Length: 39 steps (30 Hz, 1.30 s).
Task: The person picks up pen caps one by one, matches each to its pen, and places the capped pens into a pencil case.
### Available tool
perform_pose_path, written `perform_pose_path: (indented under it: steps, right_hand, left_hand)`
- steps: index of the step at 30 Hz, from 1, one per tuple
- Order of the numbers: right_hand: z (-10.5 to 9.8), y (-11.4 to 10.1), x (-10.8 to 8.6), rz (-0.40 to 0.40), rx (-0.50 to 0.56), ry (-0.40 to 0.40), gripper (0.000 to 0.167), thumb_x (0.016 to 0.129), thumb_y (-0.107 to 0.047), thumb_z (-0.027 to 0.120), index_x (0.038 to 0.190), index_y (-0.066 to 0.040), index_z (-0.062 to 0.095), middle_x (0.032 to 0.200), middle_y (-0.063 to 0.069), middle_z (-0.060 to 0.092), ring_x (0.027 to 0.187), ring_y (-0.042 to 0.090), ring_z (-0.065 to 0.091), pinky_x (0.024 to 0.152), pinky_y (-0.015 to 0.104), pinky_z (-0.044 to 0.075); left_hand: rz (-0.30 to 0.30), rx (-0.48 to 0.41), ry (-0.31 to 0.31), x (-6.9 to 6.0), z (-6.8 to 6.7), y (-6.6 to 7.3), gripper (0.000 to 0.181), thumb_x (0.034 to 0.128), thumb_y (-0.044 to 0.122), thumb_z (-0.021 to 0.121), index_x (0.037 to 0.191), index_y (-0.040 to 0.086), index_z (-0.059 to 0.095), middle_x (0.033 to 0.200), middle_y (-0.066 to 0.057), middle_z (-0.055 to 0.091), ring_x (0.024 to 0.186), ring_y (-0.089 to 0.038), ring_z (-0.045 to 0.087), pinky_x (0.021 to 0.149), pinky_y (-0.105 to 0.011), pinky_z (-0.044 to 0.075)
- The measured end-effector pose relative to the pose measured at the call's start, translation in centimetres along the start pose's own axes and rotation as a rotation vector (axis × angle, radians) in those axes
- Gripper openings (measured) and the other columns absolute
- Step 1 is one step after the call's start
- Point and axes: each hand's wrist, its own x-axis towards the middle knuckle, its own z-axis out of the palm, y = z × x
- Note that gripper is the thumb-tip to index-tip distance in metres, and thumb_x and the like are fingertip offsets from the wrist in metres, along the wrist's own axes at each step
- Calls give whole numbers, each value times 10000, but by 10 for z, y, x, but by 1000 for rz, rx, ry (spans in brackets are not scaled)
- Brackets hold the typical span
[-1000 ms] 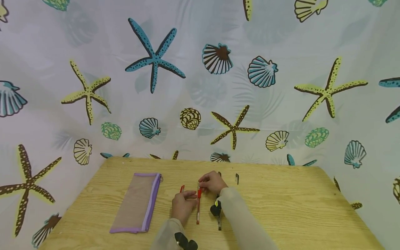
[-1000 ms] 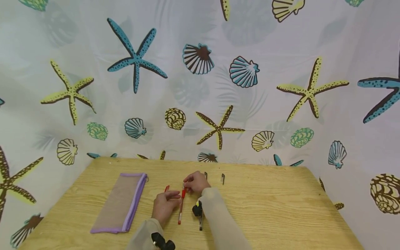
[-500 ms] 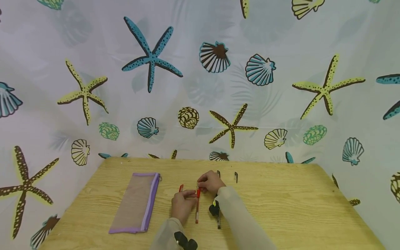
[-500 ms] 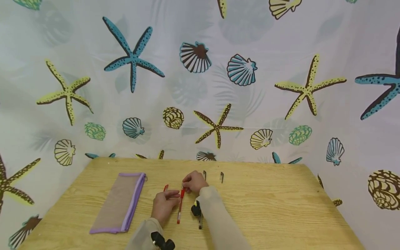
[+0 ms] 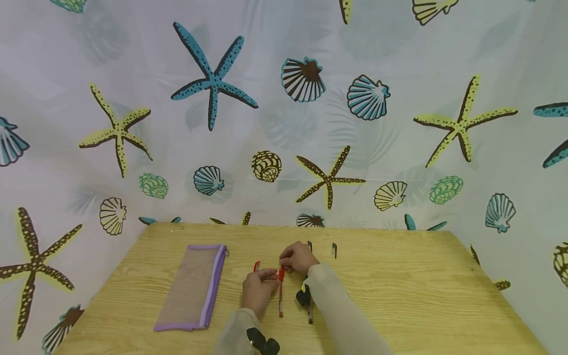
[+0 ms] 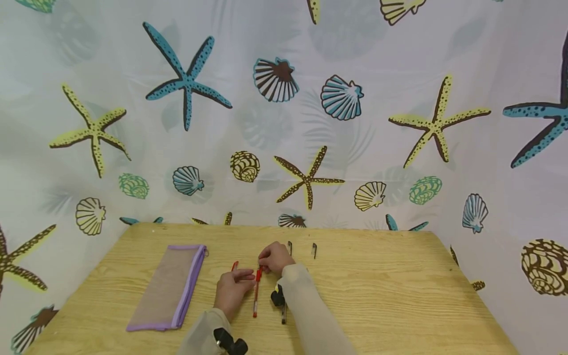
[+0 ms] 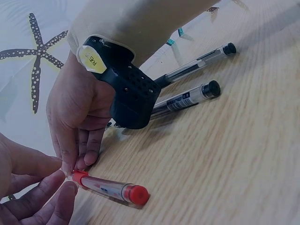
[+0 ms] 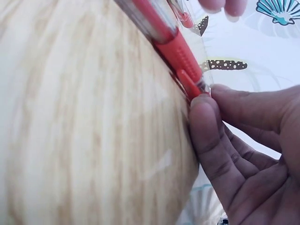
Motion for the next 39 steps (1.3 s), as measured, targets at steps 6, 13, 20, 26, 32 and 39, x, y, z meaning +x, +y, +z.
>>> perform_pose_path:
  steps: [6,13,20,26,32,39]
  right_hand:
    - [-1,1,-1,6,-4,-3,122,893,20,631,975,74,705,787,99,694,604,134,638,574,277,548]
    - [-1,3,-1,16,4,12,122,890,16,637,973,73,706,768,93,688,583,133,631,564,282,546]
    - [-2,5,-4,17,21,5,124,896,12,633,980,73,700,785,96,691,607,140,640,580,287,552]
    - [-5,7,-4,-2,-20,13,141,905,-36,643,1000,48,703,772,78,692,605,143,637,572,285,535]
    - [-12,5,-5,-28,-54,38,194,920,-63,631,1071,43,690,803,64,661,647,171,643,585,286,521]
    - [-26,-1,-12,-67,-39,46,238,931,-59,613,1123,74,652,870,116,651,653,203,652,590,322,547]
  left_hand:
    - [9,0,4,-1,0,1,255,821,10,693,1073,-32,701,924,-94,717,858,-194,668,749,-333,527]
    - [14,6,-2,-1,1,1,258,817,17,694,1072,-23,702,922,-78,717,861,-193,666,758,-339,525]
    - [5,16,4,-2,3,1,243,823,31,701,1062,-11,710,910,-68,718,872,-197,664,767,-339,521]
    - [21,42,20,-3,5,2,243,835,69,709,1069,3,716,918,-59,718,873,-193,651,725,-311,507]
    - [19,-8,-4,-2,7,2,265,879,119,686,1128,28,697,966,-59,700,864,-167,632,710,-290,500]
    - [30,-162,-57,-2,11,1,293,914,92,652,1186,-16,643,968,-102,681,790,-172,645,668,-303,546]
